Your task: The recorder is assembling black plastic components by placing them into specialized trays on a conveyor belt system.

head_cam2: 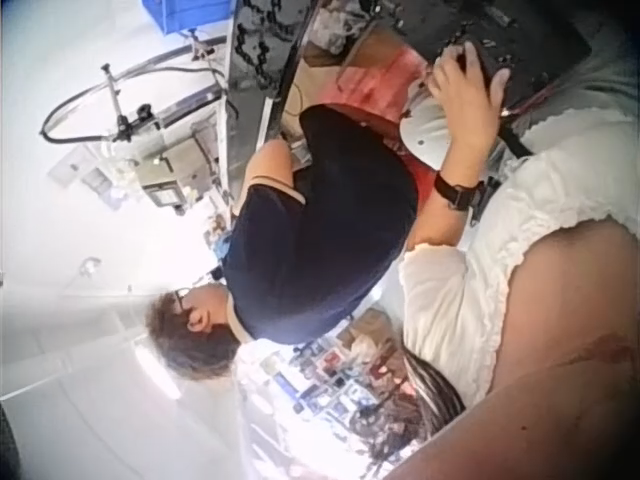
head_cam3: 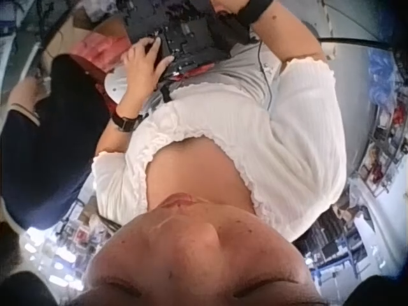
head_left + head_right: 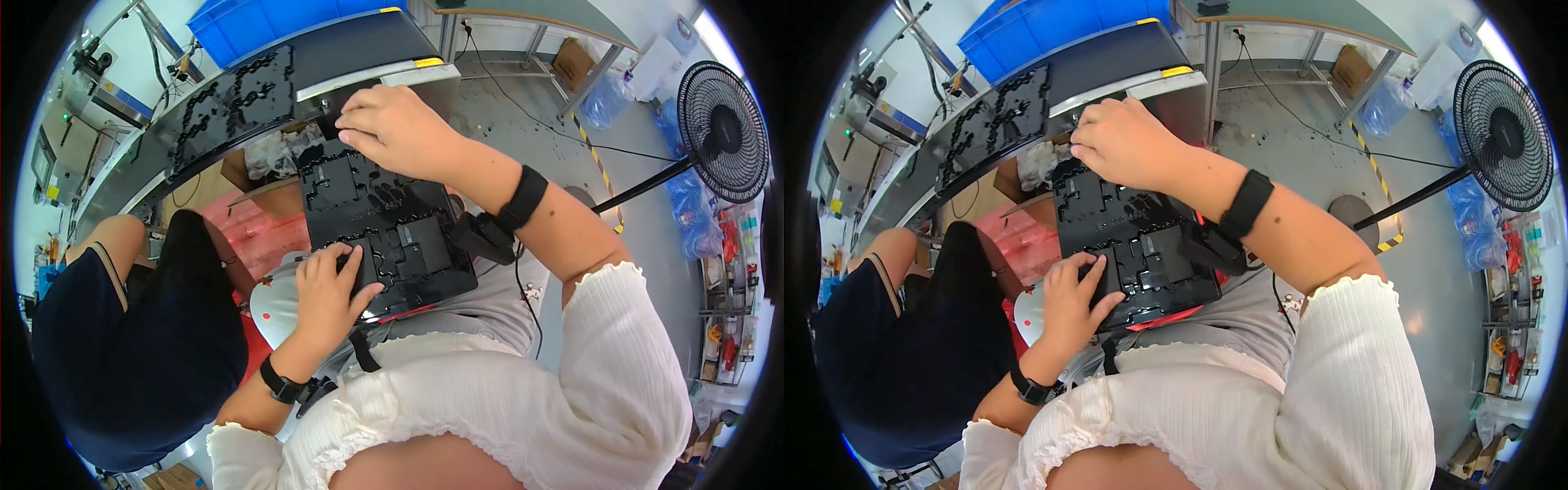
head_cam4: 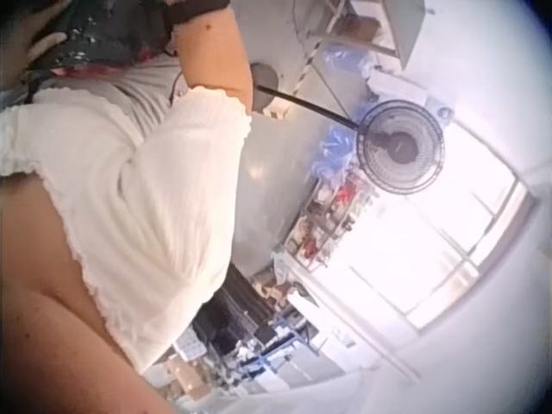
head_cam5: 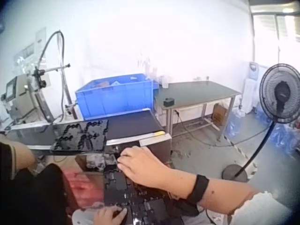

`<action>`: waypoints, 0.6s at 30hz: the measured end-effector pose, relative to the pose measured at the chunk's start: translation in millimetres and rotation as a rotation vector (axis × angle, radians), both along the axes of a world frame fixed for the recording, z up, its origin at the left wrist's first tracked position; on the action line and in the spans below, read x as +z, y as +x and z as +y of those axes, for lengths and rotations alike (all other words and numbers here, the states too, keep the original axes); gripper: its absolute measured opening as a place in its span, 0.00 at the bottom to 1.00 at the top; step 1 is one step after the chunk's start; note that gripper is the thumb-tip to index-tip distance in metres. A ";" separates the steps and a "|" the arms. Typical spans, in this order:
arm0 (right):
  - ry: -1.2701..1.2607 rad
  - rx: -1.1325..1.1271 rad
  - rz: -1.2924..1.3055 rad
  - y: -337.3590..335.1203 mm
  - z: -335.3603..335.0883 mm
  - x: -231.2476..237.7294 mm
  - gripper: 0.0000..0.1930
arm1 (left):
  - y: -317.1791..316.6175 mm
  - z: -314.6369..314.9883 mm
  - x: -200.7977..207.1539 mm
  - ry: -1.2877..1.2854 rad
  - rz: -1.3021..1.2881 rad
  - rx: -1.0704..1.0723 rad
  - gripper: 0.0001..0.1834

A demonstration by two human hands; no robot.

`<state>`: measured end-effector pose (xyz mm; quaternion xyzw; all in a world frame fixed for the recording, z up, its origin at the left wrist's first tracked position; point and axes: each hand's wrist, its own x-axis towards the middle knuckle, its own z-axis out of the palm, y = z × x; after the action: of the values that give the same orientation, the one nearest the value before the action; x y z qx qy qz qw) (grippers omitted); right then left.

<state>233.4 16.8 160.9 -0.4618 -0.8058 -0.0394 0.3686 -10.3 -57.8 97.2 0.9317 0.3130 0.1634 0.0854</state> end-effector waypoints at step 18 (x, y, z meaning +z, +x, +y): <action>0.183 -0.111 -0.447 -13.9 55.2 -18.6 0.16 | -26.2 1.0 0.7 -0.326 -0.150 0.035 0.33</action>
<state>219.5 71.9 142.3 -0.4498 -0.8338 -0.2338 0.2187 -36.4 -56.9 97.9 0.8851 0.3443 0.1809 0.2557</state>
